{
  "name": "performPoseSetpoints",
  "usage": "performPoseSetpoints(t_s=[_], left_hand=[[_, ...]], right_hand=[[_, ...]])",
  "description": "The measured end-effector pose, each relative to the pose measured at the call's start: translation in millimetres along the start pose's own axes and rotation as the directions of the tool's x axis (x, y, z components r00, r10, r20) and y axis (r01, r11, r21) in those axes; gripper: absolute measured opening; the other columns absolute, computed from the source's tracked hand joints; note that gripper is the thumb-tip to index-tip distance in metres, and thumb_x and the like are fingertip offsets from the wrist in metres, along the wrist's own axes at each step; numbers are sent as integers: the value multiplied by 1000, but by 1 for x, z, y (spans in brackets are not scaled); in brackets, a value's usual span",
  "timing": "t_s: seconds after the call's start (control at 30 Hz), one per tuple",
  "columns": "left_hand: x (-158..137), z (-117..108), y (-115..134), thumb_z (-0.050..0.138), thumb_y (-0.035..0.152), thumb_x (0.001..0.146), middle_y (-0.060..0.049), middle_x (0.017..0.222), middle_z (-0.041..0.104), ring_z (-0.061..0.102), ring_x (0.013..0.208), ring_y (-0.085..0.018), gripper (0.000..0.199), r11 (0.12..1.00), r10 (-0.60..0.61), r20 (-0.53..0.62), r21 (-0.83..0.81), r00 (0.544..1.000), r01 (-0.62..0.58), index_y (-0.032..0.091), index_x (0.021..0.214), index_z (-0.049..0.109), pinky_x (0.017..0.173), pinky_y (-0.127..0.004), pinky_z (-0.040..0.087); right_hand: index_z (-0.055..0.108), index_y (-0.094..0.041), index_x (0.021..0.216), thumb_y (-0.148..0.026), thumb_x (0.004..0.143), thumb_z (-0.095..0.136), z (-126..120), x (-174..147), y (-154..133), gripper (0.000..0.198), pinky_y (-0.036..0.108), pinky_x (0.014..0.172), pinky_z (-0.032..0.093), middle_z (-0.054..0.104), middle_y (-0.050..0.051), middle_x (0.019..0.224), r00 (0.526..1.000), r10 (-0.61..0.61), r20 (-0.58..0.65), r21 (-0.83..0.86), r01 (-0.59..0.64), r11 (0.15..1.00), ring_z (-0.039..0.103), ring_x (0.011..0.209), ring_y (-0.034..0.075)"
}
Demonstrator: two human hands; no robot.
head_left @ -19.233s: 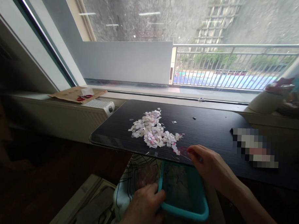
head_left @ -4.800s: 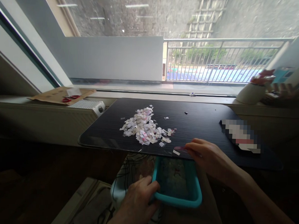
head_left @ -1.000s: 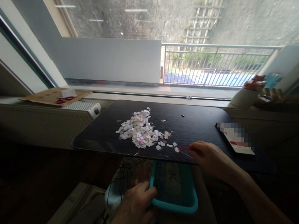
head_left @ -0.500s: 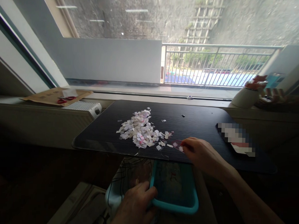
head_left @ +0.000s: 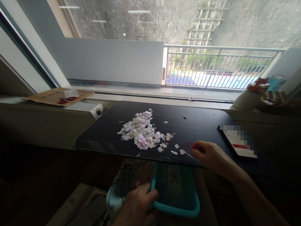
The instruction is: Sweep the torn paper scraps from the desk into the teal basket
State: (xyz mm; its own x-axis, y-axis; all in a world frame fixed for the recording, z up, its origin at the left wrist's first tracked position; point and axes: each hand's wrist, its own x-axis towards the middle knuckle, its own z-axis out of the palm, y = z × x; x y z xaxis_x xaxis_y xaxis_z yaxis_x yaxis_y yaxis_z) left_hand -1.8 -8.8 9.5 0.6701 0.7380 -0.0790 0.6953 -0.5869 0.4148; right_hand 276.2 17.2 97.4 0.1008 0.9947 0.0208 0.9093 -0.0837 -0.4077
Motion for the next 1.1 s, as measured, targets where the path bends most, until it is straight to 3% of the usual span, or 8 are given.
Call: performPoseSetpoints(t_s=[0.1,0.27,0.37,0.43,0.57,0.7,1.1], left_hand=[[0,-2,1,53,7,65,-1,86,54,52,79,-19,20,1000,-5,4,-3,1000,5,22,78,50,64,-28,34],[0,0,1,52,5,64,1,84,53,52,78,-18,22,1000,9,-25,-15,1000,-9,22,78,50,64,-27,33],[1,1,1,53,6,66,1,84,53,52,78,-18,20,1000,11,-23,-15,1000,-11,22,78,50,64,-27,33],[2,0,2,53,7,65,0,85,54,52,79,-18,20,1000,6,-18,-10,1000,-6,22,78,50,64,-27,33],[-1,-2,3,53,6,65,0,85,54,52,78,-18,20,1000,-6,-16,-6,1000,6,22,77,50,64,-28,33],[-2,-2,2,54,6,65,0,84,54,52,78,-18,21,1000,-11,-32,-3,999,11,22,78,51,65,-28,33],[-3,-1,2,55,8,67,1,83,54,51,79,-17,20,999,2,-29,-36,1000,-3,23,79,51,64,-27,32]], right_hand=[[66,-20,78,-30,78,46,2,3,5,23,24,53,35,66,2,69,1000,-13,16,95,11,995,56,60,14],[65,-19,72,-29,76,47,1,-1,15,22,24,52,37,65,2,65,996,64,55,117,-70,991,55,58,14],[66,-18,79,-30,78,46,7,-1,12,24,23,51,38,65,1,66,990,5,141,270,-43,962,56,58,13],[65,-17,85,-31,79,45,13,5,7,25,22,52,40,65,0,68,993,-22,118,334,-19,942,56,59,13],[66,-17,83,-30,76,48,17,17,6,23,23,56,40,66,2,71,1000,26,6,271,-26,962,57,62,14],[66,-17,77,-31,77,47,11,13,8,24,23,53,38,64,1,65,993,-23,115,245,-6,969,55,58,13],[62,-19,74,-31,80,46,6,-7,-1,21,22,48,34,60,-1,64,981,-92,171,218,53,975,50,55,12]])
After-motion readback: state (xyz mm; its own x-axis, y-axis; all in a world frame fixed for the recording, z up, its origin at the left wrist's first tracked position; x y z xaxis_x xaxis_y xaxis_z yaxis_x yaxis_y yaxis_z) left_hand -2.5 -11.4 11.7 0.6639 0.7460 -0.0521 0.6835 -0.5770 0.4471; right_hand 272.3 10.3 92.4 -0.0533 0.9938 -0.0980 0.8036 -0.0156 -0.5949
